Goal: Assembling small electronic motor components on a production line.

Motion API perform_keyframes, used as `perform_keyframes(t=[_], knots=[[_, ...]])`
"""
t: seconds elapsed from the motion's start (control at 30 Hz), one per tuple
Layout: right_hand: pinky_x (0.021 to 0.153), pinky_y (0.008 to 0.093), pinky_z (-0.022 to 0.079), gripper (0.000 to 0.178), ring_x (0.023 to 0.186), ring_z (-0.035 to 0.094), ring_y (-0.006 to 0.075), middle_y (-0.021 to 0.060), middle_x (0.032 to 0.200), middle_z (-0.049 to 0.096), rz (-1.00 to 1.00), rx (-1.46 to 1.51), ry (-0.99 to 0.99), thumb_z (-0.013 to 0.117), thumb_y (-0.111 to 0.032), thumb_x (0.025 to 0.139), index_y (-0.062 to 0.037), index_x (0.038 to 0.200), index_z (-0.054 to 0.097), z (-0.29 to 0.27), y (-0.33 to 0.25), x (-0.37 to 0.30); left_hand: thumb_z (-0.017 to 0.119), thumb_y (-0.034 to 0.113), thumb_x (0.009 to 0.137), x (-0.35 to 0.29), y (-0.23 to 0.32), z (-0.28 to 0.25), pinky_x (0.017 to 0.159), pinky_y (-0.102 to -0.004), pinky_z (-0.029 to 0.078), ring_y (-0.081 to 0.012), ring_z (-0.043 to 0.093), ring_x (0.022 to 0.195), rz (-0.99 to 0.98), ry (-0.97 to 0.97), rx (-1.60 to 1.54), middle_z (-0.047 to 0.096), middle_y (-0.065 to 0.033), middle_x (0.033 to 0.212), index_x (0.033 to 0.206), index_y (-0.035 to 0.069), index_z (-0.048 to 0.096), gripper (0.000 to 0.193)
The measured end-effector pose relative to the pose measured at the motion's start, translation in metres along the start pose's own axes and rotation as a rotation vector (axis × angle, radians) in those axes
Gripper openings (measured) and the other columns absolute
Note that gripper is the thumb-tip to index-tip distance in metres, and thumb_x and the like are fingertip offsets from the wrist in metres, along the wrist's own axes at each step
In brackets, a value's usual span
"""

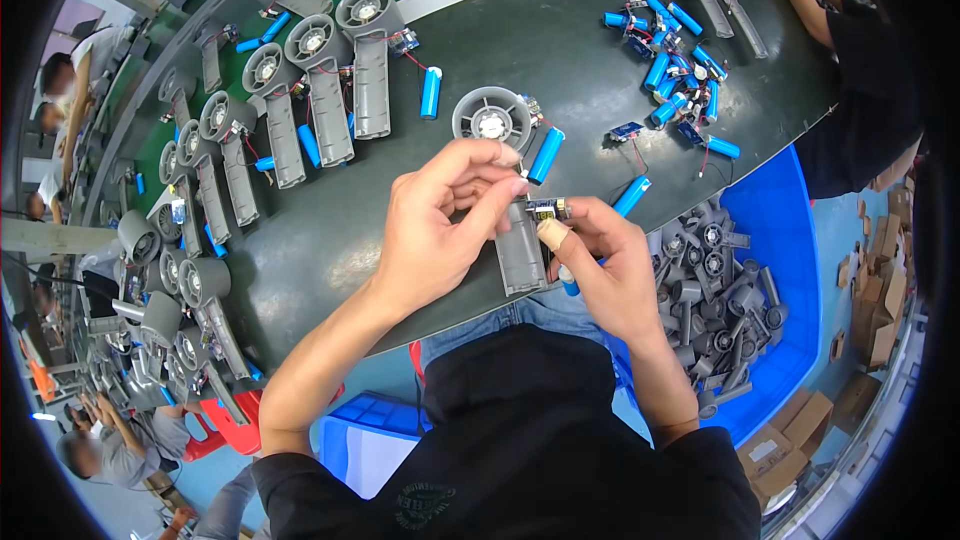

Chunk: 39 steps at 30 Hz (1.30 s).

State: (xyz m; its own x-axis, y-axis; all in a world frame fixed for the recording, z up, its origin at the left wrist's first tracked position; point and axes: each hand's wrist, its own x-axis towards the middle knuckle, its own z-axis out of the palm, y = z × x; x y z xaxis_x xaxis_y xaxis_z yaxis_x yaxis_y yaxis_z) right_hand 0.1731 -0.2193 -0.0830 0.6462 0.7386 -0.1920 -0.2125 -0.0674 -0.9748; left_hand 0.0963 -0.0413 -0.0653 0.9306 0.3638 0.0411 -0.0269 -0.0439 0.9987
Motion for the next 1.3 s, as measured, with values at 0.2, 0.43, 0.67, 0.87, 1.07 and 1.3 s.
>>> perform_keyframes(t=[0.2, 0.43, 0.67, 0.87, 1.07, 1.3], knots=[[0.058, 0.0209, 0.049, 0.026, 0.067, 0.062, 0.0054, 0.0037, 0.096, 0.071, -0.125, -0.106, 0.183, 0.066, -0.006, 0.094, 0.003, 0.119, 0.067, 0.002, 0.004, 0.009, 0.07, -0.007, 0.086, 0.003, -0.005, 0.001, 0.071, -0.0257, 0.058, -0.0144, 0.071, 0.078, 0.227, 0.067, 0.223, 0.073, -0.0113, 0.095, 0.1, -0.005, 0.069, 0.015], [0.064, 0.0242, 0.051, 0.026, 0.076, 0.066, 0.0112, 0.0083, 0.099, 0.067, -0.24, -0.353, 0.254, 0.069, -0.003, 0.089, 0.0007, 0.115, 0.069, 0.004, -0.001, 0.018, 0.073, -0.008, 0.081, 0.003, -0.003, 0.0, 0.069, -0.0258, 0.059, -0.0169, 0.073, 0.078, 0.212, 0.076, 0.283, 0.073, -0.0127, 0.09, 0.096, -0.005, 0.072, 0.015], [0.066, 0.0265, 0.046, 0.024, 0.076, 0.056, 0.0124, 0.0073, 0.091, 0.062, -0.509, -0.454, 0.236, 0.076, -0.002, 0.082, -0.0016, 0.105, 0.072, 0.002, -0.018, 0.024, 0.075, -0.005, 0.081, 0.006, -0.003, 0.007, 0.063, -0.0255, 0.058, -0.016, 0.073, 0.073, 0.318, 0.12, 0.435, 0.074, -0.0114, 0.089, 0.111, 0.0, 0.069, 0.031], [0.065, 0.0273, 0.048, 0.017, 0.074, 0.06, 0.015, 0.0073, 0.089, 0.064, -0.627, -0.483, 0.167, 0.075, 0.002, 0.082, -0.0004, 0.099, 0.073, -0.002, -0.009, 0.038, 0.076, -0.003, 0.08, 0.009, 0.004, 0.0, 0.052, -0.0258, 0.049, -0.0129, 0.063, 0.058, 0.362, 0.086, 0.549, 0.072, -0.0096, 0.083, 0.102, -0.001, 0.07, 0.023], [0.07, 0.0294, 0.051, 0.019, 0.081, 0.066, 0.0196, 0.0103, 0.093, 0.068, -0.796, -0.615, 0.251, 0.075, 0.003, 0.081, 0.0002, 0.1, 0.073, -0.003, 0.01, 0.039, 0.073, -0.003, 0.082, 0.01, 0.006, -0.004, 0.052, -0.0246, 0.045, -0.0105, 0.058, 0.059, 0.285, 0.034, 0.491, 0.069, -0.0078, 0.083, 0.093, -0.003, 0.07, 0.011], [0.072, 0.0287, 0.052, 0.023, 0.084, 0.066, 0.0193, 0.0111, 0.093, 0.068, -0.712, -0.471, 0.215, 0.072, 0.005, 0.083, 0.0007, 0.105, 0.073, 0.0, 0.011, 0.041, 0.07, -0.006, 0.084, 0.007, 0.002, 0.002, 0.052, -0.0229, 0.042, -0.0075, 0.054, 0.062, 0.333, 0.05, 0.551, 0.063, -0.0049, 0.084, 0.095, -0.002, 0.066, 0.013]])
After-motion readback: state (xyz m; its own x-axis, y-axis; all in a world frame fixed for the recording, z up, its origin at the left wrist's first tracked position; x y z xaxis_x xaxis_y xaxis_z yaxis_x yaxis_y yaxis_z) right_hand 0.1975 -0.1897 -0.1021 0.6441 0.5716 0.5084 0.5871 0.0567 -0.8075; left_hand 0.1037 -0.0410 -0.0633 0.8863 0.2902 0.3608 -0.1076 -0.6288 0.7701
